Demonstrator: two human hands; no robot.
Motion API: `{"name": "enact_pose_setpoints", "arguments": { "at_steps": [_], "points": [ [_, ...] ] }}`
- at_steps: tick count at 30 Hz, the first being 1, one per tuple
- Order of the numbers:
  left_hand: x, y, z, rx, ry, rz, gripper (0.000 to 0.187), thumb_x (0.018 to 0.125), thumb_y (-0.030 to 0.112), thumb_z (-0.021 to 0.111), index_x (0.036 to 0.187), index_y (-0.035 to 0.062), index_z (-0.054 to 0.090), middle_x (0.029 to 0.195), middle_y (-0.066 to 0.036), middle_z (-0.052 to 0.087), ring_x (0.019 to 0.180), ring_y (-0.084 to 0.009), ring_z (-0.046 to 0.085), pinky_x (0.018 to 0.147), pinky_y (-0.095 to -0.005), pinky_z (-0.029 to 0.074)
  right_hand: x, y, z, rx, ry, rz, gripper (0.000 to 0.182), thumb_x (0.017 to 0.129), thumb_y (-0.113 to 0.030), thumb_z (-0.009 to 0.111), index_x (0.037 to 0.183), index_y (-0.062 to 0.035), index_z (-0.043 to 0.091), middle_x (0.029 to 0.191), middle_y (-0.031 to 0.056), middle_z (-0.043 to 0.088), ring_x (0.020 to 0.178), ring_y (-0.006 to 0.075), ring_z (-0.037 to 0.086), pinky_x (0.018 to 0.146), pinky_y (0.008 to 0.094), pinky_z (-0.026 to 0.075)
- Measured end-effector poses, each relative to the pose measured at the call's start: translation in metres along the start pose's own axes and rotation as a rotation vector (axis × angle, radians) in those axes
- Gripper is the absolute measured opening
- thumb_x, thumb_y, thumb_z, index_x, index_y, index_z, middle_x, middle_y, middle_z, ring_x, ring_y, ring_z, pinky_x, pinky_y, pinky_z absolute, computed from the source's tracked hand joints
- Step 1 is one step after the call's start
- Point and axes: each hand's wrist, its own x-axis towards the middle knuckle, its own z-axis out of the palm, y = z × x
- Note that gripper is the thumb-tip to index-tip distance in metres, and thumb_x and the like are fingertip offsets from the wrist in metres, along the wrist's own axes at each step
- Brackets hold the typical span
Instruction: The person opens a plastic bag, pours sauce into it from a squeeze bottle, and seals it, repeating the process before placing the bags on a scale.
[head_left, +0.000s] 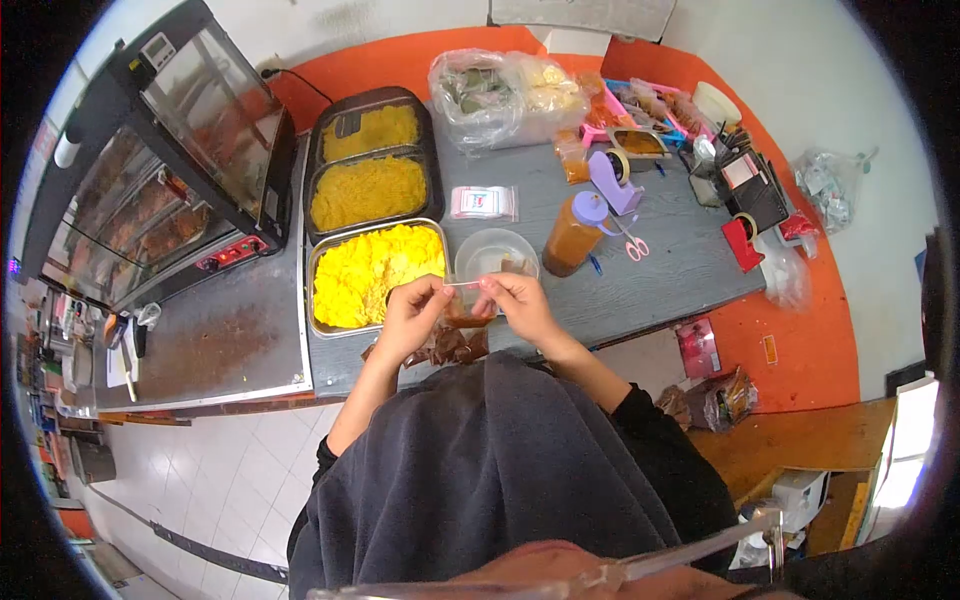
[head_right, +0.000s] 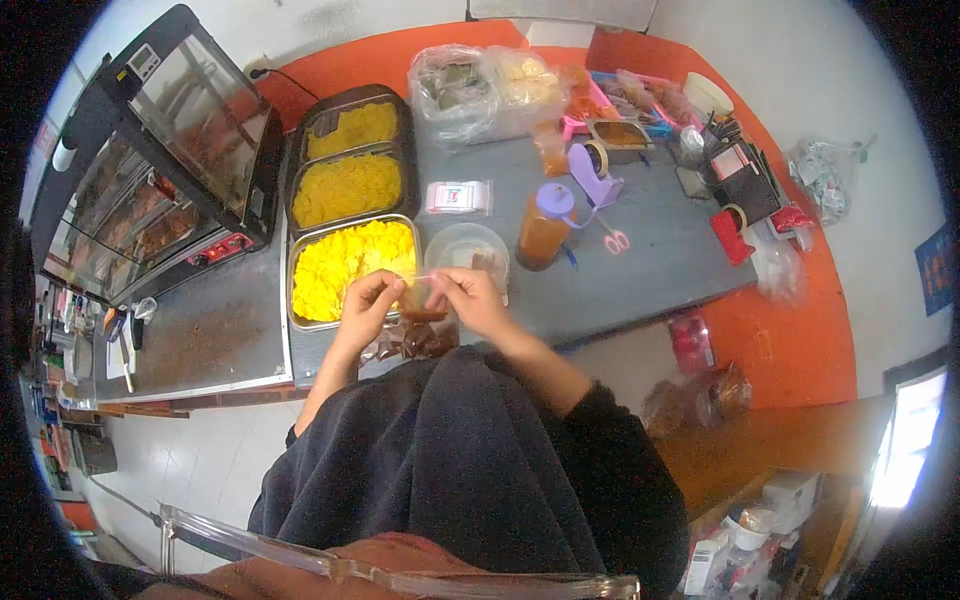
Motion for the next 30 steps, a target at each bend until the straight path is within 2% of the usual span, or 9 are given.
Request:
{"name": "enact_pose_setpoints", "arguments": {
  "at_steps": [8,14,15,20,22,25,27,28,30],
  "points": [
    [-0.026,0.0,-0.017,0.281,-0.022,0.141,0.011,0.079,0.006,0.058,0.071,-0.0011,0.057,0.059,-0.008,0.053,0.059,-0.0181,0.052,0.054,-0.0301,0.039,-0.004,-0.003,0.042,-0.22,0.006,-0.251,0.018,0.088,-0.014,0.057,0.093,0.0022,0.062,0.08,0.0079,0.063,0.071,0.0139,0.059,0.065,0.0255,0.047],
    [-0.056,0.006,-0.032,0.594,-0.097,0.236,0.008,0.072,0.006,0.06,0.067,0.0001,0.056,0.061,-0.013,0.054,0.059,-0.0287,0.051,0.054,-0.0365,0.039,-0.014,0.006,0.064,-0.468,-0.101,-0.082,0.017,0.08,-0.012,0.063,0.071,0.0001,0.056,0.063,0.0082,0.054,0.056,0.0129,0.049,0.051,0.0298,0.038],
    [-0.061,0.005,-0.035,0.596,-0.096,0.252,0.008,0.072,0.006,0.06,0.067,0.0003,0.056,0.062,-0.012,0.055,0.06,-0.0285,0.051,0.055,-0.0363,0.04,-0.017,0.015,0.07,-0.435,-0.081,-0.061,0.03,0.081,-0.018,0.064,0.062,-0.0005,0.05,0.052,0.0068,0.047,0.049,0.0116,0.039,0.047,0.0305,0.033],
    [-0.09,-0.009,-0.047,0.496,-0.059,0.23,0.006,0.071,0.004,0.06,0.068,0.0013,0.057,0.064,-0.012,0.057,0.063,-0.0279,0.054,0.057,-0.0357,0.041,-0.027,0.025,0.076,-0.503,-0.191,0.158,0.046,0.084,-0.033,0.063,0.056,0.0007,0.051,0.045,0.0069,0.039,0.047,0.0113,0.035,0.047,0.0313,0.033],
    [-0.102,-0.016,-0.059,0.477,0.073,0.204,0.005,0.073,0.004,0.06,0.068,0.0016,0.058,0.066,-0.012,0.058,0.062,-0.0278,0.055,0.059,-0.0352,0.042,-0.027,0.027,0.069,-0.586,-0.055,0.196,0.049,0.084,-0.04,0.061,0.057,0.0007,0.055,0.046,0.0075,0.042,0.046,0.0132,0.037,0.048,0.0333,0.035],
    [-0.111,-0.014,-0.079,0.606,0.267,0.163,0.007,0.076,0.005,0.06,0.07,0.0015,0.06,0.068,-0.013,0.06,0.06,-0.0291,0.055,0.06,-0.0349,0.042,-0.017,0.048,0.013,-0.621,0.444,0.218,0.039,0.079,-0.039,0.067,0.077,-0.0006,0.062,0.071,0.0123,0.058,0.066,0.0204,0.053,0.058,0.0363,0.041],
    [-0.114,-0.017,-0.086,0.716,0.381,0.208,0.007,0.077,0.006,0.061,0.073,0.0017,0.062,0.072,-0.014,0.063,0.063,-0.0298,0.057,0.062,-0.0365,0.044,-0.008,0.069,-0.03,-1.335,0.712,-0.266,0.04,0.075,-0.036,0.072,0.096,-0.0044,0.06,0.101,0.0141,0.057,0.091,0.0252,0.052,0.07,0.0401,0.043],
    [-0.115,-0.024,-0.087,0.719,0.397,0.209,0.007,0.077,0.006,0.061,0.073,0.0017,0.062,0.072,-0.014,0.063,0.063,-0.0298,0.057,0.062,-0.0365,0.044,-0.009,0.079,-0.041,-1.332,0.701,-0.279,0.04,0.075,-0.036,0.072,0.096,-0.0044,0.06,0.101,0.0141,0.057,0.091,0.0252,0.052,0.07,0.0401,0.043],
    [-0.111,-0.043,-0.085,0.896,0.22,0.24,0.009,0.079,0.01,0.063,0.077,0.0015,0.062,0.076,-0.016,0.063,0.074,-0.0249,0.059,0.068,-0.0373,0.044,0.004,0.087,-0.056,-1.383,0.681,0.265,0.052,0.074,-0.043,0.071,0.107,-0.0056,0.057,0.113,0.0109,0.053,0.1,0.0281,0.048,0.085,0.0368,0.038]
  ]
}}
